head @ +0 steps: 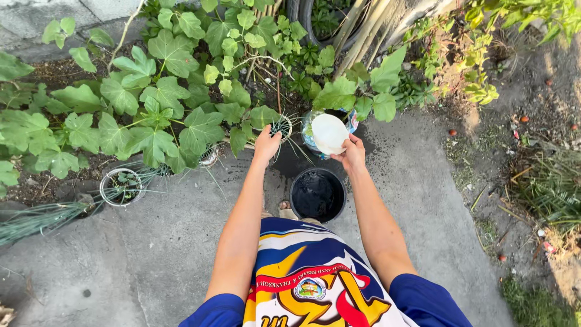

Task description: The person scoops water from a black bucket using a white plastic bowl and pours it onto several plants growing in plastic bags and pots outdoors.

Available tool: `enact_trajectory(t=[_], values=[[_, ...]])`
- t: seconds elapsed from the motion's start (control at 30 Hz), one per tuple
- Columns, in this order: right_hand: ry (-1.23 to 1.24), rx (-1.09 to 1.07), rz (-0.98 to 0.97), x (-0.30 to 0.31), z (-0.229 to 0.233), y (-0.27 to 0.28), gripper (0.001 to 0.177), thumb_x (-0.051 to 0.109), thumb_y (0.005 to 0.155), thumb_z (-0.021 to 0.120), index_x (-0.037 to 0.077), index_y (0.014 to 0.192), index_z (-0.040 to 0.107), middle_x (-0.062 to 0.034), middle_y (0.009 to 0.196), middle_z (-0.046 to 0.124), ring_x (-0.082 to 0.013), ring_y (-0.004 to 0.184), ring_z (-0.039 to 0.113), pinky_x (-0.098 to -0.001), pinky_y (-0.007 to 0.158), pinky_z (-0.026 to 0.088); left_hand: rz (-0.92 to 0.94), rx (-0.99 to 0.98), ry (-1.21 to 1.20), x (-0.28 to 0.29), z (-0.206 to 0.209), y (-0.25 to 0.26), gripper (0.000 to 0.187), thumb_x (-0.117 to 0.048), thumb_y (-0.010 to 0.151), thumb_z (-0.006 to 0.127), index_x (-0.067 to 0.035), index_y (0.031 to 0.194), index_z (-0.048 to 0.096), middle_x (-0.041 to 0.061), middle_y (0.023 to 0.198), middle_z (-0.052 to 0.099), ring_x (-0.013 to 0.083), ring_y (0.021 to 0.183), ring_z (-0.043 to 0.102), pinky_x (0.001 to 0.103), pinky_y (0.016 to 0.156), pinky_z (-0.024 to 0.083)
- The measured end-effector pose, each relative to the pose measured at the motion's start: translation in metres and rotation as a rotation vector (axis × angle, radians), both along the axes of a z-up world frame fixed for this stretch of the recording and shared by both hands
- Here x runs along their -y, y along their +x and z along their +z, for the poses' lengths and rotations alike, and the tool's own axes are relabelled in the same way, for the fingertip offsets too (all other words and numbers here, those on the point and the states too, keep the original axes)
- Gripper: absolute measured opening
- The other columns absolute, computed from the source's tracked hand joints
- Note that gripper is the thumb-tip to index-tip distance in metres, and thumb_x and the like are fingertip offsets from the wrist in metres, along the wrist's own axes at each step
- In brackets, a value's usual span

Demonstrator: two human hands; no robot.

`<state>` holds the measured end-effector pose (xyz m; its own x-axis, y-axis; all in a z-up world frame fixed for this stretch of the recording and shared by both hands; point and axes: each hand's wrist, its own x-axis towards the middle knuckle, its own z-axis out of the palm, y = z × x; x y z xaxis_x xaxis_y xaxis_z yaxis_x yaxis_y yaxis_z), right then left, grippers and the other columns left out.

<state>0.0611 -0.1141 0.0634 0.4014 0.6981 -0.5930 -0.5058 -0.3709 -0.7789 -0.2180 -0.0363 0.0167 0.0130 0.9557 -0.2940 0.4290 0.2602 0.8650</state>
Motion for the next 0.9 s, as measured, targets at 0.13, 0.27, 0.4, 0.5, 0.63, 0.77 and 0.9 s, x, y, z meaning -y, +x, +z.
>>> enact_trajectory(t=[0.13,0.27,0.4,0.5,0.63,0.77,0.9], values=[[-0.009,-0.003,-0.003,-0.014,0.008,-0.013,0.061,-0.001,0.083,0.053,0.005,0.142,0.039,-0.0216,0.123,0.059,-0.0385,0.090,0.072,-0.0514,0.059,0.064,0.006,0.027,-0.134,-0.021,-0.001,-0.002,0.069,-0.034,0.090,0.066,-0.002,0.148,0.048,0.022,0.143,0.059,0.0329,0.130,0.059,0.039,0.108,0.045],[-0.030,-0.018,-0.026,-0.024,0.008,-0.022,0.063,-0.002,0.082,0.053,0.006,0.143,0.038,-0.0216,0.122,0.059,-0.0391,0.086,0.071,-0.0512,0.058,0.063,-0.036,0.011,-0.105,-0.042,0.000,-0.004,0.070,-0.034,0.092,0.067,0.000,0.149,0.047,0.024,0.145,0.057,0.0351,0.133,0.056,0.039,0.110,0.043],[-0.053,-0.003,-0.039,-0.029,0.004,-0.026,0.064,-0.002,0.082,0.053,0.006,0.144,0.037,-0.0227,0.121,0.059,-0.0386,0.083,0.071,-0.0511,0.058,0.064,-0.042,0.033,-0.096,-0.050,0.001,-0.005,0.070,-0.034,0.092,0.068,0.001,0.149,0.048,0.024,0.146,0.057,0.0342,0.133,0.057,0.039,0.111,0.043],[-0.054,0.011,-0.044,-0.033,0.001,-0.027,0.065,-0.002,0.082,0.053,0.005,0.144,0.036,-0.0245,0.121,0.059,-0.0389,0.083,0.072,-0.0510,0.058,0.064,-0.062,-0.002,-0.130,-0.055,0.002,-0.008,0.069,-0.033,0.091,0.067,-0.001,0.149,0.048,0.023,0.146,0.058,0.0341,0.133,0.058,0.038,0.110,0.044],[-0.068,0.037,-0.047,-0.035,-0.005,-0.025,0.065,-0.002,0.082,0.054,0.004,0.144,0.037,-0.0281,0.116,0.062,-0.0393,0.080,0.071,-0.0510,0.055,0.062,-0.057,0.058,-0.193,-0.060,0.008,-0.010,0.071,-0.032,0.091,0.067,-0.001,0.151,0.045,0.021,0.149,0.055,0.0327,0.134,0.057,0.038,0.110,0.043],[-0.079,0.083,-0.031,-0.038,-0.012,-0.022,0.065,-0.001,0.081,0.055,0.004,0.144,0.040,-0.0249,0.116,0.064,-0.0369,0.081,0.074,-0.0473,0.055,0.062,-0.075,0.058,-0.172,-0.060,0.017,-0.008,0.070,-0.031,0.092,0.067,0.000,0.151,0.046,0.022,0.150,0.054,0.0332,0.137,0.055,0.037,0.111,0.043],[-0.093,0.105,-0.024,-0.041,-0.018,-0.020,0.067,-0.002,0.079,0.056,0.004,0.144,0.041,-0.0246,0.113,0.064,-0.0350,0.078,0.071,-0.0457,0.053,0.060,-0.076,0.039,-0.217,-0.061,0.021,-0.007,0.071,-0.032,0.092,0.066,-0.001,0.152,0.044,0.022,0.150,0.052,0.0339,0.137,0.053,0.038,0.111,0.041]])
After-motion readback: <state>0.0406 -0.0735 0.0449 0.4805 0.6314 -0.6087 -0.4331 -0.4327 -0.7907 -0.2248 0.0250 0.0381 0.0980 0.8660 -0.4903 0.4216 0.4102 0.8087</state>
